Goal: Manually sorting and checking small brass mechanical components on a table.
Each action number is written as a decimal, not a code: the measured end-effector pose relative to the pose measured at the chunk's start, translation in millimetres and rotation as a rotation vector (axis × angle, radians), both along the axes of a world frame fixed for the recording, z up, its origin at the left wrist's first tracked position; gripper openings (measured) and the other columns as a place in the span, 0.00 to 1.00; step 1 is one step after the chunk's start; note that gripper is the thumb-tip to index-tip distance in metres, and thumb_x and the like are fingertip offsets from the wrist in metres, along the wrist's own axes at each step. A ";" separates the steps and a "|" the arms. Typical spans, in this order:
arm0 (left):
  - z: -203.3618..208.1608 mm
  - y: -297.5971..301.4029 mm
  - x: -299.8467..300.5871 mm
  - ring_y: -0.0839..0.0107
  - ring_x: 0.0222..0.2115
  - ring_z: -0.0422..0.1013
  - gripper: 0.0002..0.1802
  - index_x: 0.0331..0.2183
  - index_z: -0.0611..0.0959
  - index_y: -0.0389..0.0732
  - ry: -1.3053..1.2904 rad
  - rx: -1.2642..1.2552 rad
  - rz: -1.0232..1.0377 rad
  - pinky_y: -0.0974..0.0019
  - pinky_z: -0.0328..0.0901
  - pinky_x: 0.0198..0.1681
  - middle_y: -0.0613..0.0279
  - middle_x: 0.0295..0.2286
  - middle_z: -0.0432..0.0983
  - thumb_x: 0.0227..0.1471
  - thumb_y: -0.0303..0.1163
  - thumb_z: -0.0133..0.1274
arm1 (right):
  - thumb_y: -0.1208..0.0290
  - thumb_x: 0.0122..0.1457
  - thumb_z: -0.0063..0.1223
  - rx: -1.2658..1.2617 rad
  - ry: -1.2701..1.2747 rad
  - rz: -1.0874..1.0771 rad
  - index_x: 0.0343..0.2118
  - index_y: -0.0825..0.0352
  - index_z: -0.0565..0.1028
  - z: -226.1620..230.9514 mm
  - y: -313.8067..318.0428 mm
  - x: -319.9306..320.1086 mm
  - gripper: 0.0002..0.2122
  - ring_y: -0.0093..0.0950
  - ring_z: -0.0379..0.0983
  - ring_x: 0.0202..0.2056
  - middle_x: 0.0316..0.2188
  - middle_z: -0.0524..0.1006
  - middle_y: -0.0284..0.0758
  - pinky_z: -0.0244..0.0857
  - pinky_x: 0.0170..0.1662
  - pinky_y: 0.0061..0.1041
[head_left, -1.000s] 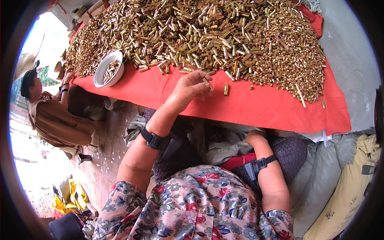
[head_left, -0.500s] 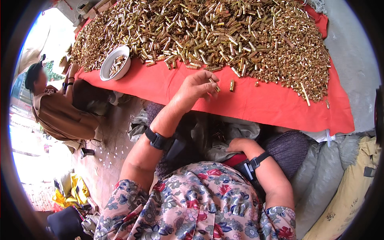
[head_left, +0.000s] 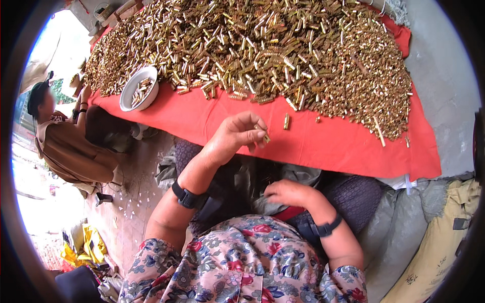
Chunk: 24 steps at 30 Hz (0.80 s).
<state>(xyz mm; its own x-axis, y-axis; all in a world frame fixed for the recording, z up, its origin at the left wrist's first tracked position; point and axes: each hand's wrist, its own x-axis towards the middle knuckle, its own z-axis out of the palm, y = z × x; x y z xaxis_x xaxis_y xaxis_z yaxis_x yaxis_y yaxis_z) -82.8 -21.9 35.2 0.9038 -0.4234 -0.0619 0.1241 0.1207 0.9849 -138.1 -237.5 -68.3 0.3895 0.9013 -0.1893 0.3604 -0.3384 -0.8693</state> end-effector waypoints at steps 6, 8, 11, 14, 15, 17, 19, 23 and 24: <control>-6.7 -5.9 7.6 0.78 0.24 0.73 0.07 0.36 0.76 0.39 0.060 -0.062 0.099 0.77 0.66 0.24 0.66 0.27 0.75 0.52 0.28 0.53 | 0.74 0.52 0.52 0.150 -0.699 -0.686 0.31 0.67 0.74 117.9 -36.2 19.4 0.05 0.37 0.72 0.32 0.30 0.74 0.39 0.67 0.36 0.32; -15.0 -16.5 12.2 0.77 0.24 0.73 0.07 0.35 0.76 0.39 0.078 -0.088 0.118 0.77 0.67 0.24 0.66 0.27 0.75 0.52 0.28 0.53 | 0.72 0.52 0.54 0.052 -0.814 -1.059 0.36 0.66 0.73 96.8 -45.2 49.1 0.09 0.41 0.71 0.33 0.31 0.73 0.40 0.66 0.36 0.35; -29.0 -29.3 21.6 0.77 0.25 0.73 0.06 0.34 0.76 0.39 0.108 -0.131 0.135 0.76 0.67 0.24 0.65 0.27 0.75 0.53 0.29 0.53 | 0.72 0.51 0.56 -0.034 -0.904 -1.101 0.36 0.64 0.73 67.8 -48.9 81.0 0.09 0.39 0.71 0.33 0.30 0.73 0.38 0.66 0.35 0.35; -30.6 -37.2 23.6 0.76 0.25 0.73 0.05 0.33 0.76 0.39 0.120 -0.091 0.114 0.76 0.67 0.24 0.65 0.27 0.75 0.53 0.29 0.52 | 0.73 0.47 0.58 -0.081 -1.027 -1.051 0.31 0.65 0.73 55.3 -46.7 89.1 0.09 0.37 0.70 0.33 0.29 0.72 0.36 0.66 0.35 0.33; -28.3 -41.5 24.6 0.77 0.25 0.73 0.04 0.33 0.75 0.39 0.097 0.020 0.034 0.76 0.67 0.24 0.65 0.27 0.75 0.54 0.28 0.51 | 0.74 0.46 0.58 -0.071 -1.028 -1.036 0.30 0.64 0.72 54.9 -44.8 89.4 0.08 0.38 0.70 0.32 0.28 0.72 0.36 0.65 0.35 0.34; -24.4 -50.9 30.2 0.78 0.27 0.73 0.03 0.32 0.75 0.38 0.050 0.200 -0.044 0.76 0.67 0.25 0.64 0.28 0.77 0.54 0.26 0.49 | 0.76 0.46 0.57 -0.056 -1.033 -1.019 0.28 0.64 0.71 55.2 -42.9 89.5 0.07 0.38 0.69 0.32 0.27 0.72 0.37 0.65 0.35 0.35; -28.6 -54.7 40.5 0.78 0.26 0.73 0.02 0.32 0.75 0.38 -0.051 0.217 0.069 0.76 0.67 0.25 0.64 0.27 0.76 0.54 0.25 0.49 | 0.78 0.46 0.54 -0.081 -0.998 -1.010 0.25 0.65 0.69 55.9 -42.9 87.8 0.05 0.38 0.69 0.32 0.27 0.70 0.37 0.66 0.35 0.35; -33.8 -43.3 50.3 0.79 0.24 0.71 0.04 0.33 0.75 0.39 -0.003 -0.031 0.191 0.77 0.66 0.23 0.66 0.26 0.75 0.54 0.27 0.51 | 0.79 0.45 0.52 -0.086 -1.040 -0.998 0.23 0.66 0.67 55.2 -48.3 82.6 0.05 0.40 0.68 0.32 0.26 0.70 0.38 0.65 0.34 0.38; -33.0 -39.9 47.1 0.79 0.24 0.72 0.04 0.32 0.75 0.39 0.059 -0.113 0.181 0.78 0.65 0.23 0.66 0.26 0.75 0.54 0.28 0.51 | 0.80 0.46 0.52 -0.075 -1.048 -0.997 0.24 0.66 0.68 56.8 -49.6 79.9 0.05 0.37 0.69 0.31 0.26 0.70 0.38 0.66 0.34 0.34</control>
